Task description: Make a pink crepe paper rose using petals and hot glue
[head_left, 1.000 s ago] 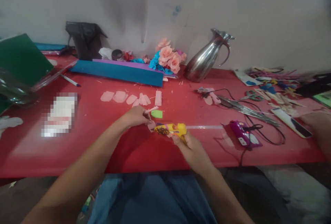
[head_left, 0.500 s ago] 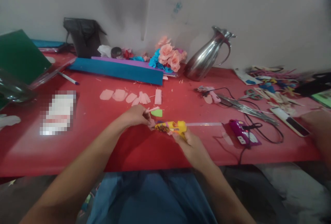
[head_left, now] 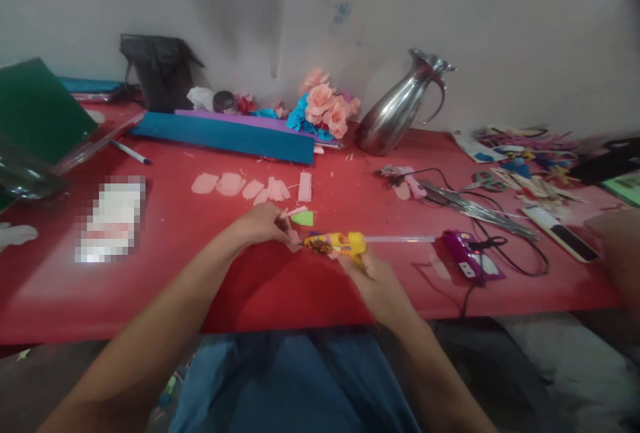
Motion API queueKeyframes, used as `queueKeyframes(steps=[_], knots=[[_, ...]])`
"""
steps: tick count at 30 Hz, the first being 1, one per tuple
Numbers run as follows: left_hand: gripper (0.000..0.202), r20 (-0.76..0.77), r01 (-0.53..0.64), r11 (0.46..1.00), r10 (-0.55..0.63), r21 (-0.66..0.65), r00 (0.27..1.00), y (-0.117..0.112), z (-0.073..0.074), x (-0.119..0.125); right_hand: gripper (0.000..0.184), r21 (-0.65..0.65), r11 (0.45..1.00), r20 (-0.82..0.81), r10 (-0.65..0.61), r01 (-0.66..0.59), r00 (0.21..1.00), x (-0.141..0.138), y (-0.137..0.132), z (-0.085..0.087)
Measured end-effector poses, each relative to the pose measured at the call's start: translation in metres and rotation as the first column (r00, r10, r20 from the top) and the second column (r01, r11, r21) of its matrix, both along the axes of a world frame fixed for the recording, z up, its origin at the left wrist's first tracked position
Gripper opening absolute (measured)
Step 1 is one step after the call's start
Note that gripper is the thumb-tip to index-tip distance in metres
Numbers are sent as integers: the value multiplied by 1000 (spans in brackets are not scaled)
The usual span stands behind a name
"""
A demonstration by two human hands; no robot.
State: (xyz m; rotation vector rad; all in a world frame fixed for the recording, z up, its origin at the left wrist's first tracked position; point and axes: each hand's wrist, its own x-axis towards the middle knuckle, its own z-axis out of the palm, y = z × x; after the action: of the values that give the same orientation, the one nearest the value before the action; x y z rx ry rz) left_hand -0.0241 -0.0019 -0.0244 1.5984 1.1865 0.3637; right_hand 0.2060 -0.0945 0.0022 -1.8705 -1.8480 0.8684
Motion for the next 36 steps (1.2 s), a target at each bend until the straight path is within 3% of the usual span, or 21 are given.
queueKeyframes(steps=[8,17,22,24,25,28,32,34,36], knots=[[17,-58,10,999,-8,33,998,-1,1,0,33,37,999,-60,-1,4,998,3,4,-3],[10,-21,-6,1000,6,-21,1000,0,-2,0,34,59,998,43,-11,9,999,6,2,-1],[13,74,-134,991,133,10,988,1,3,-2,42,18,992,-231,-115,122,966,25,40,-6],[16,126,-206,978,202,18,971,3,3,-3,40,-3,986,-224,-161,165,961,35,67,-11],[18,159,-216,976,210,20,965,4,3,-3,38,10,984,-139,-177,180,974,40,81,-13],[22,292,-351,935,319,60,901,9,-1,-4,35,111,968,65,-232,224,971,50,112,-15],[30,339,-462,861,379,213,861,12,-5,-3,20,326,911,159,-318,254,935,42,119,-7],[33,303,-447,847,362,286,881,12,-2,-1,16,449,879,226,-285,160,931,26,112,2],[34,263,-429,841,354,329,897,12,4,2,21,494,866,265,-74,-70,961,2,107,12]])
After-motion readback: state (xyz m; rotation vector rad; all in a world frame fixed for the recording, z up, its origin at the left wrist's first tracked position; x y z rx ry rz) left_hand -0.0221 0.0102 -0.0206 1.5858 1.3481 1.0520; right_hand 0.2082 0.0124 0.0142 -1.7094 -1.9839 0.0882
